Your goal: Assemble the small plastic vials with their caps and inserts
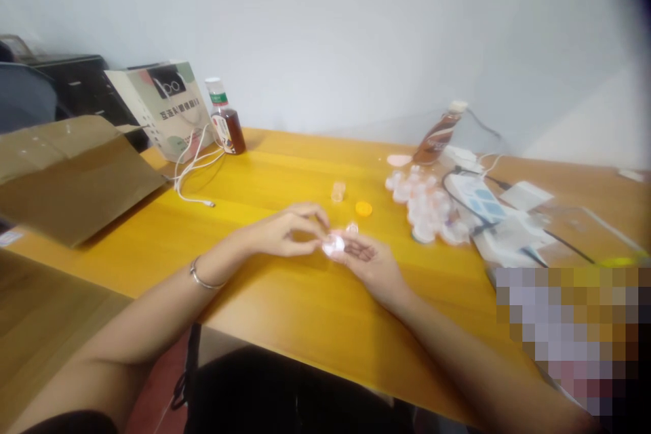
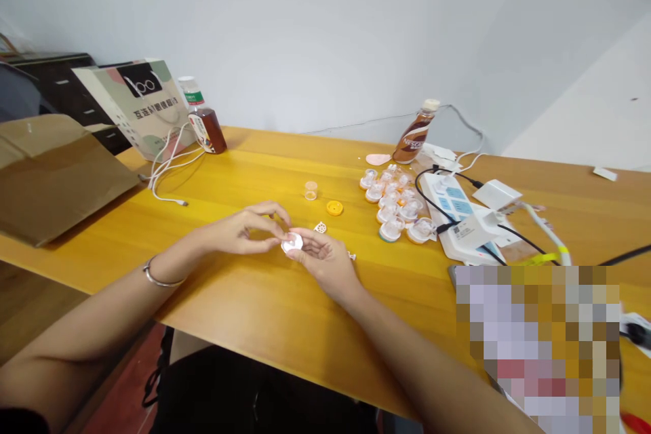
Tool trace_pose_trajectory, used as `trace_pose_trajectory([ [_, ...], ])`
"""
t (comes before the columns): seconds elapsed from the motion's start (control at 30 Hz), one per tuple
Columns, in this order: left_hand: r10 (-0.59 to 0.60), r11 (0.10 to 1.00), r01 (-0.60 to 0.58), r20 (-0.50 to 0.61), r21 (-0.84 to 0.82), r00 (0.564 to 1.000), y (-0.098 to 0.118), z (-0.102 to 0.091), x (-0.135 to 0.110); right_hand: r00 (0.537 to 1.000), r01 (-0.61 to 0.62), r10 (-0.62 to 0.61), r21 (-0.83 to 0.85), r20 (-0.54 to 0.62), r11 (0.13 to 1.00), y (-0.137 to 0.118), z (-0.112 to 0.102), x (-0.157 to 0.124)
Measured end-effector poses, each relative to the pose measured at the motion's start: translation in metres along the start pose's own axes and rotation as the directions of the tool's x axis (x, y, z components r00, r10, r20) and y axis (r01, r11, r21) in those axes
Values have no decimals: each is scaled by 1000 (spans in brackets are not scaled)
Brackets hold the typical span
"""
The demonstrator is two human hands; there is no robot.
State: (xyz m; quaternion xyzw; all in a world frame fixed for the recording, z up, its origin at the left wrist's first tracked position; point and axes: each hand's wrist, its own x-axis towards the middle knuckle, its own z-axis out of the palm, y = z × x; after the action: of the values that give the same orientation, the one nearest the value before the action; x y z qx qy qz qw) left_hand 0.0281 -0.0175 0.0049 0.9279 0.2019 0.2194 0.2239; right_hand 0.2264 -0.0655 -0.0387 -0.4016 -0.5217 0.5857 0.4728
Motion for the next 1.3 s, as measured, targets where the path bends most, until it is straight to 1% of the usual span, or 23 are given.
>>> trace_pose_trajectory([
  [0.1,-61,974,50,-42,-221,997,2,0,2,1000,24,-24,-3,10,1000,-1,3,0],
  [0.2,-136,937,105,-71,-333,988,3,1,3,999,47,-47,-24,2,999,-1,4,0],
  [0.3,-250,916,193,-123,-353,961,3,4,5,998,55,-56,-49,-30,997,-1,3,0],
  [0.37,-305,901,244,-125,-358,944,2,8,5,997,63,-65,-50,-38,997,0,2,0],
  [0.5,-339,873,271,-105,-406,935,1,20,8,997,77,-78,-53,-10,996,2,3,0],
  [0.57,-364,862,289,-111,-415,925,1,25,10,997,79,-80,-61,-9,995,2,3,1],
  [0.67,-389,851,309,-113,-425,914,-1,24,11,997,78,-80,-74,-24,994,2,3,2],
  [0.73,-407,858,333,-120,-390,906,-6,15,9,997,68,-71,-87,-37,994,2,3,2],
  [0.77,-421,869,359,-129,-341,898,-9,9,7,997,59,-63,-92,-44,994,1,3,3],
  [0.83,-466,882,445,-145,-153,873,-19,-5,0,997,37,-43,-99,-58,994,2,1,3],
  [0.87,-490,871,489,-137,-42,861,-24,-12,-4,997,29,-36,-102,-66,994,2,1,4],
  [0.9,-522,846,530,-124,52,844,-30,-17,-8,997,23,-31,-105,-73,994,3,0,5],
  [0.93,-555,821,562,-90,104,827,-36,-21,-12,996,20,-28,-108,-80,994,4,-1,5],
  [1.03,-613,785,608,5,123,790,-50,-23,-19,996,16,-25,-114,-80,993,7,-4,7],
  [1.07,-618,782,612,13,121,786,-53,-22,-20,997,17,-26,-115,-76,993,7,-4,7],
  [1.13,-616,778,611,-9,150,787,-56,-19,-20,997,28,-36,-116,-69,993,8,-5,8],
  [1.2,-601,778,594,-32,205,798,-55,-17,-18,997,39,-47,-112,-62,993,8,-4,8],
  [1.3,-580,777,566,-35,274,814,-51,-17,-15,997,46,-52,-104,-53,993,8,-4,8],
])
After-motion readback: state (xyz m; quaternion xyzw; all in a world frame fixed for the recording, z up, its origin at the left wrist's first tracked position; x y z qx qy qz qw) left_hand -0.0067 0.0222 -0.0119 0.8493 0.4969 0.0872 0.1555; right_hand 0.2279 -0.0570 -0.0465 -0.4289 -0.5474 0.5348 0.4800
